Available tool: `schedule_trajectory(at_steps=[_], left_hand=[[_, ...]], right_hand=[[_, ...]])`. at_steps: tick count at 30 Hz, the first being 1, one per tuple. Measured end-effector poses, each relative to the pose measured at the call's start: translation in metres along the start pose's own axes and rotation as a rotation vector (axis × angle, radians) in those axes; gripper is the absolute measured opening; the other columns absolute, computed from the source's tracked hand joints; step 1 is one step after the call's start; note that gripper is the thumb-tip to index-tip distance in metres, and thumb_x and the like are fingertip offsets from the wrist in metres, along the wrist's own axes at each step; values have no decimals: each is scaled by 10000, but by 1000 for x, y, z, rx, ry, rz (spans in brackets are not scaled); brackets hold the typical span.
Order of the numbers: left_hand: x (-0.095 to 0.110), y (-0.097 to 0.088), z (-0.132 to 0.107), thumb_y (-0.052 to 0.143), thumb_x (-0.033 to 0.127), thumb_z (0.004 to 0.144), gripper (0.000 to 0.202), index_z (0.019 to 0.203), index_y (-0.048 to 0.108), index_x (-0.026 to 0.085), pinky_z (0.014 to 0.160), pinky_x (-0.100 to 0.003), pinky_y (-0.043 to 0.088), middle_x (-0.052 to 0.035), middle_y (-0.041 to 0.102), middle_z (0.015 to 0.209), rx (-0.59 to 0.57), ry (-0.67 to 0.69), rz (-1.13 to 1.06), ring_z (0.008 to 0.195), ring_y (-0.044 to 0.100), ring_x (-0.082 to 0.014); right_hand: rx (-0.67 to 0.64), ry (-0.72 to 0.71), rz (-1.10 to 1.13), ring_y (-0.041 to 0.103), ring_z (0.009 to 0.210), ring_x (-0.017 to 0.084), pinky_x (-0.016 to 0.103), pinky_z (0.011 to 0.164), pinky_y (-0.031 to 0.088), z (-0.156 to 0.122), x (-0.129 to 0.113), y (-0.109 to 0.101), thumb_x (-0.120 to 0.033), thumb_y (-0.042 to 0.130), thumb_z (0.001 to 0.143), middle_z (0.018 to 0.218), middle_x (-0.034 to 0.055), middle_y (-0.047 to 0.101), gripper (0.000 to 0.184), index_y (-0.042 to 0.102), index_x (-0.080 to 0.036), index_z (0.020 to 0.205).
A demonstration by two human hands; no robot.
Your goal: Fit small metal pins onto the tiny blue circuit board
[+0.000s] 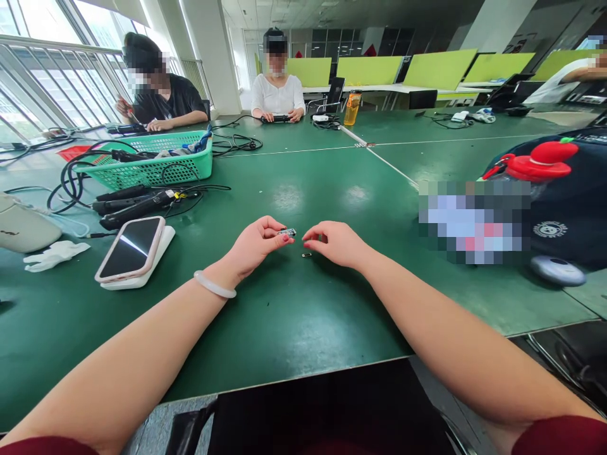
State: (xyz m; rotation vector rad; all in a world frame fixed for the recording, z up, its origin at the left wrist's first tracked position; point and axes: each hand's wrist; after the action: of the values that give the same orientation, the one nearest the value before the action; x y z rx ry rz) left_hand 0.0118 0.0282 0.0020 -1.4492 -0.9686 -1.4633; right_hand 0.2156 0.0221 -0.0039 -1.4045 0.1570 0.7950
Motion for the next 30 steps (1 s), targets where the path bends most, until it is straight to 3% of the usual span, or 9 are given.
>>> schedule_trajectory(at_steps=[3, 5, 8, 19, 24, 30], left_hand=[[1, 1, 0, 754, 285, 634, 312, 792, 514, 164, 816, -354, 468, -24, 700, 765, 11, -17, 34, 800, 665, -169], [0, 2, 1, 762, 263, 620, 316, 791, 515, 164, 812, -353, 467, -21, 698, 758, 9, -27, 50, 786, 662, -164], [-2, 2, 2, 762, 250, 615, 319, 805, 522, 161, 798, -347, 467, -22, 695, 763, -5, -29, 74, 772, 658, -157], [-7, 1, 4, 776, 259, 587, 361, 839, 535, 168, 762, -331, 447, 0, 676, 722, -39, -94, 183, 690, 632, -139], [-8, 0, 4, 759, 284, 605, 362, 872, 544, 168, 745, -343, 456, -6, 669, 720, -46, -89, 223, 688, 630, -152], [-8, 0, 4, 699, 287, 675, 420, 1072, 607, 185, 805, -342, 461, -20, 684, 785, -101, -51, 283, 761, 632, -154]], right_hand=[[-184, -21, -16, 534, 723, 127, 237, 641, 399, 1, 9, -1, -362, 681, 705, 822, -2, 615, 207, 682, -230, 865], [-221, -47, -46, 540, 736, 123, 231, 644, 402, 1, 9, -1, -325, 669, 720, 841, 1, 610, 155, 678, -227, 839], [-214, -64, -106, 545, 730, 120, 227, 642, 402, -1, 6, 0, -253, 626, 760, 822, 3, 607, 56, 663, -212, 768], [-142, -3, -176, 555, 724, 134, 238, 628, 390, 3, 1, 8, -230, 546, 816, 815, 17, 631, 121, 633, -206, 736], [-175, -33, -148, 564, 735, 136, 238, 633, 398, 1, 2, 3, -203, 567, 803, 818, 18, 635, 91, 652, -211, 772], [-183, -83, -234, 557, 721, 135, 239, 612, 384, 1, 2, 4, -157, 567, 781, 813, 7, 624, 101, 626, -211, 719]])
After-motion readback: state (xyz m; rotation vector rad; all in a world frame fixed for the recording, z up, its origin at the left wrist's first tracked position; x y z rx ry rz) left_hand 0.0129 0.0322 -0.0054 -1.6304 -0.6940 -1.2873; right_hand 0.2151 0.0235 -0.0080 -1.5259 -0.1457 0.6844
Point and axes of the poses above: each hand's wrist, its own z-axis towards the middle knuckle, its own y-axis out of the palm, x = y × z
